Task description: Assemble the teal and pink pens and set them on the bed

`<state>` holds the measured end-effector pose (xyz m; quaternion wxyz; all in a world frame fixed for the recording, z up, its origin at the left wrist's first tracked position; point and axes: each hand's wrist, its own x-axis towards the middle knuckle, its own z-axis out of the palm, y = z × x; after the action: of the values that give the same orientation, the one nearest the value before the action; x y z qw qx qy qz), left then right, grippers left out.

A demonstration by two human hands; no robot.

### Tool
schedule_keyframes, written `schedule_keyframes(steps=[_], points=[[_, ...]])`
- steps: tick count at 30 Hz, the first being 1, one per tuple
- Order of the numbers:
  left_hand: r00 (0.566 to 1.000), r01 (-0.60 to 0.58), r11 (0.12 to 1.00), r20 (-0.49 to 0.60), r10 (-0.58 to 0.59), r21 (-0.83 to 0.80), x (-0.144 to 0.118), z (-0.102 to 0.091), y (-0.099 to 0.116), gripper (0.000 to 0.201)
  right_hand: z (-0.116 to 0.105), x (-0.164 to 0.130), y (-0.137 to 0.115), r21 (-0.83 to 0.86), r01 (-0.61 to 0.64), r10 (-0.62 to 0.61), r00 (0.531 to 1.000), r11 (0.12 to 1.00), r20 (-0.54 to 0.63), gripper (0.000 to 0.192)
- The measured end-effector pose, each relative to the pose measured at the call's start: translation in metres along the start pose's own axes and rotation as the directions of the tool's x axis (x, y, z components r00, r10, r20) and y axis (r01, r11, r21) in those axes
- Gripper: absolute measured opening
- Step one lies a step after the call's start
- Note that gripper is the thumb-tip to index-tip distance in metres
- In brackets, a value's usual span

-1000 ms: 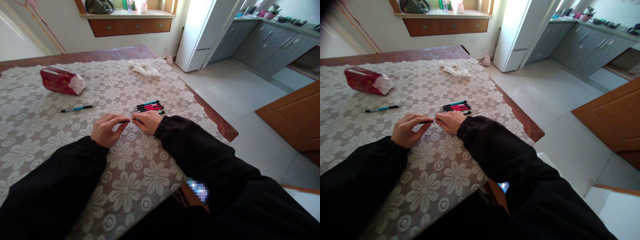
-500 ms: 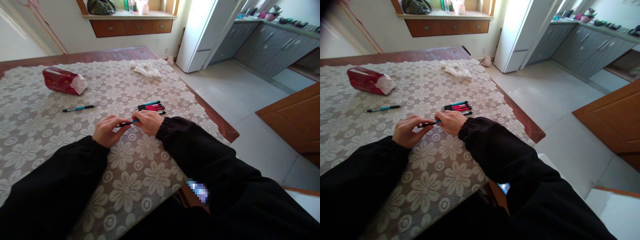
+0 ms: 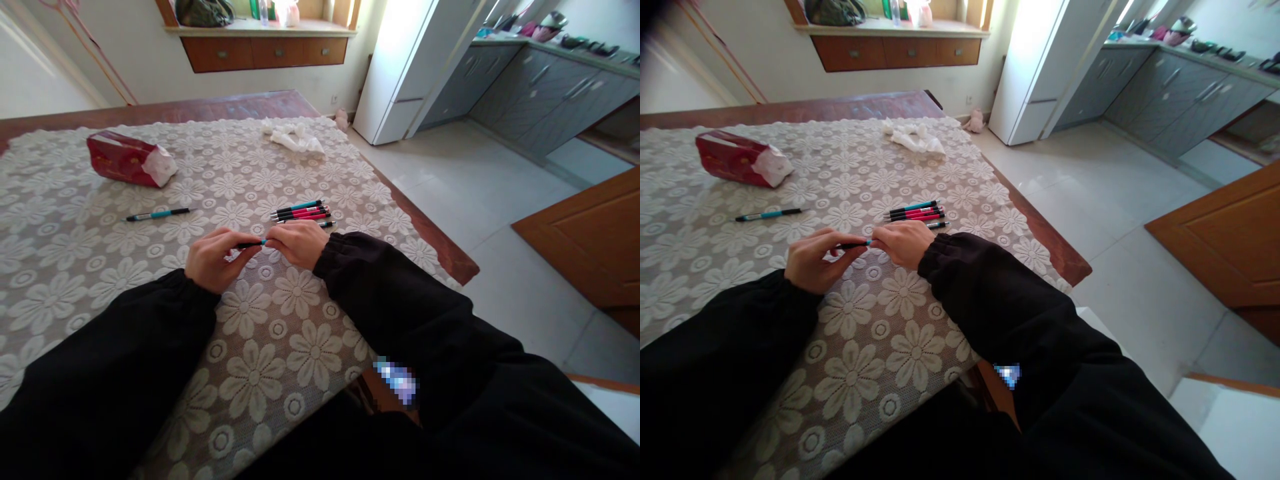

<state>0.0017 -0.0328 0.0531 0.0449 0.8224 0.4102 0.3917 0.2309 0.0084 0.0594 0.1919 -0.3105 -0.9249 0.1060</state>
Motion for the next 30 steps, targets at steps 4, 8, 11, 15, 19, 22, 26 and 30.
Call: schedule_keyframes(steps=[4, 8, 11, 15, 19, 22, 26, 30], points=[[1.0, 0.009, 1.0, 0.008, -0.009, 0.013, -0.0011, 0.0008, -0.0012, 0.016, -0.0039, -0.0011, -0.0051, 0.008, -0.043, 0.043, 0.999, 0.999, 0.023, 0.028], [0.999, 0.04, 0.998, -0.012, -0.039, 0.04, -0.0015, 0.0006, -0.0015, 0.017, -0.0052, -0.001, -0.0051, 0.03, -0.051, 0.05, 0.998, 0.998, 0.027, 0.025], [0.997, 0.071, 0.997, 0.017, -0.071, 0.031, -0.001, 0.0009, -0.0009, 0.02, -0.0053, -0.0008, -0.004, 0.01, -0.059, 0.058, 0.997, 0.998, 0.052, 0.029], [0.996, 0.088, 0.995, 0.009, -0.089, 0.048, -0.0003, 0.0009, 0.0, 0.021, -0.004, -0.0005, -0.0033, 0.044, -0.07, 0.069, 0.997, 0.997, 0.032, 0.03], [0.997, 0.078, 0.996, 0.002, -0.078, 0.035, -0.0001, 0.0003, 0.0009, 0.019, -0.0046, -0.0004, -0.0038, 0.032, -0.069, 0.067, 0.997, 0.997, 0.039, 0.023], [0.998, 0.064, 0.998, 0.003, -0.064, 0.026, 0.0004, 0.0003, 0.0014, 0.018, -0.0064, -0.0007, -0.0047, 0.015, -0.058, 0.057, 0.996, 0.998, 0.062, 0.032], [0.997, 0.071, 0.997, -0.031, -0.071, 0.017, 0.0011, 0.0001, 0.002, 0.016, -0.0067, -0.0008, -0.0036, 0.037, -0.045, 0.044, 0.999, 0.998, 0.017, 0.028], [0.998, 0.057, 0.998, -0.034, -0.057, 0.016, 0.0013, -0.0007, 0.0028, 0.015, -0.0055, -0.0001, -0.0017, 0.008, -0.061, 0.061, 0.998, 0.998, 0.032, 0.033]])
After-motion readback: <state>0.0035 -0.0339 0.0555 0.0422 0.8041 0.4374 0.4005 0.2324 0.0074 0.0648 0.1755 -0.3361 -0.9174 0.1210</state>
